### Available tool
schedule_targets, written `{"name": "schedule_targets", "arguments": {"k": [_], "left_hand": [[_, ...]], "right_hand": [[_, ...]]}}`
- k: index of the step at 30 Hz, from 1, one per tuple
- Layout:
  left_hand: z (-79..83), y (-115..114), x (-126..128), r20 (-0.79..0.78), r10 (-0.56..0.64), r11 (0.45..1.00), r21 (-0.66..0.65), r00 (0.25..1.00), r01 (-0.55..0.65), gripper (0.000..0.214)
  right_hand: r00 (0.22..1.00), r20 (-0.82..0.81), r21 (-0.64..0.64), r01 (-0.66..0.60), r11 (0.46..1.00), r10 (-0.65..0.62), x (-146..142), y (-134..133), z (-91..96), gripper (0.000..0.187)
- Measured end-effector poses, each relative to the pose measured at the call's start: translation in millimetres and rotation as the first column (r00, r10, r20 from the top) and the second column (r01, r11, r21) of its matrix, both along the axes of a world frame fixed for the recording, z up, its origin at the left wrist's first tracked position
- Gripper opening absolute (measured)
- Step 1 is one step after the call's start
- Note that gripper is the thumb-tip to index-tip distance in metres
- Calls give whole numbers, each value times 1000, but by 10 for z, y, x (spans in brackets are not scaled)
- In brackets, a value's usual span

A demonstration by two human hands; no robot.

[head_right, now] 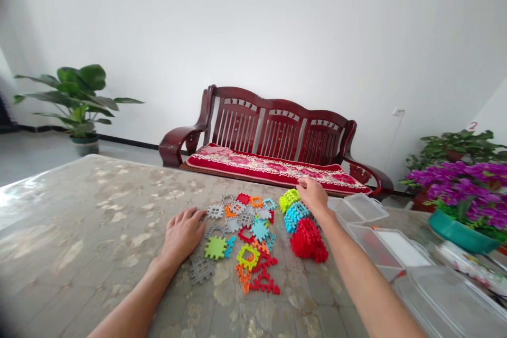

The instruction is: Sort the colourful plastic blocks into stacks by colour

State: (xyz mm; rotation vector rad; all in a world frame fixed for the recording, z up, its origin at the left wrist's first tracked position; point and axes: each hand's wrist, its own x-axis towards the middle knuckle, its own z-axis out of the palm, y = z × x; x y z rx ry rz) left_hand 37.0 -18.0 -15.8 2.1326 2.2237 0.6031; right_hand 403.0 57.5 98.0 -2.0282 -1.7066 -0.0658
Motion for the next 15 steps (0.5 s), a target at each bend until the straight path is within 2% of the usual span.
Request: {"name": "schedule_targets", "arguments": {"k": [4,6,10,15], "left_hand": [[-7,-2,-2,11,-7,1000,5,1000,7,41],[-8,-4,-2,21,-5,1000,7,1000,5,40],[-2,-12,3,36,4,1000,1,999,-4,41],[-20,-11,13,38,9,1000,11,999,-9,41]], "right_hand": [[962,7,-110,-270,957,273,-557,-98,-196,30],[941,60,-190,-317,929,333,-802,-164,-315,31],[923,119,-255,-328,910,366,-1105,-244,-492,35],[933,217,-269,-226,936,288,-1215,-108,-614,39]]}}
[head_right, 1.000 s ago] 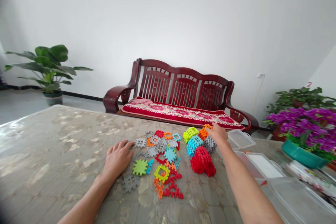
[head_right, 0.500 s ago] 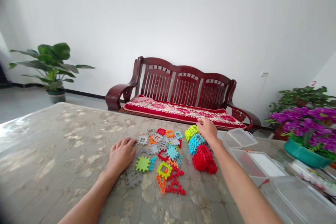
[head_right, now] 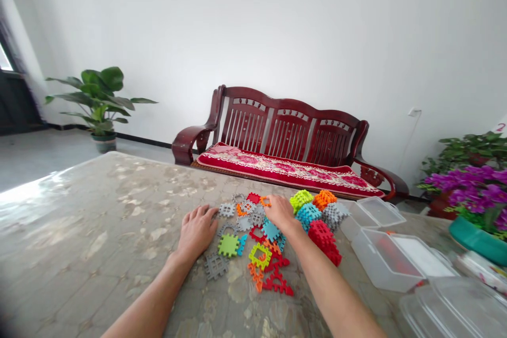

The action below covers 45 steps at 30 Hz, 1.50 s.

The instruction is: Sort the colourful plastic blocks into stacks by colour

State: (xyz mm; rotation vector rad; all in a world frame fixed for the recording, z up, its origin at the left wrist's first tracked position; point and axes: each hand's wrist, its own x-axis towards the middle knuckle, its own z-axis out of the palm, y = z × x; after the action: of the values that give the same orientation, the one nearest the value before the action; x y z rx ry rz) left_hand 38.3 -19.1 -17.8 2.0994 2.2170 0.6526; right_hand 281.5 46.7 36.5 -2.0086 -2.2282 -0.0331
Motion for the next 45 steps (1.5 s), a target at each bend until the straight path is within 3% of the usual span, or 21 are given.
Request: {"name": "schedule_targets", "arguments": {"k": [8,22,45], "left_hand": [[-15,4,-3,5,3,1000,12,1000,-3,40],[-41,13,-2,11,9,999,31,1000,-9,40],[-14,-1,12,24,11,1000,14,1000,-11,40]], "right_hand": [[991,35,-63,128,990,-126,-78,302,-195,34],[989,53,-125,144,982,-138,-89,495,-197,36],[994,96,-115,65,991,-54,-142,412,-150,49]]}}
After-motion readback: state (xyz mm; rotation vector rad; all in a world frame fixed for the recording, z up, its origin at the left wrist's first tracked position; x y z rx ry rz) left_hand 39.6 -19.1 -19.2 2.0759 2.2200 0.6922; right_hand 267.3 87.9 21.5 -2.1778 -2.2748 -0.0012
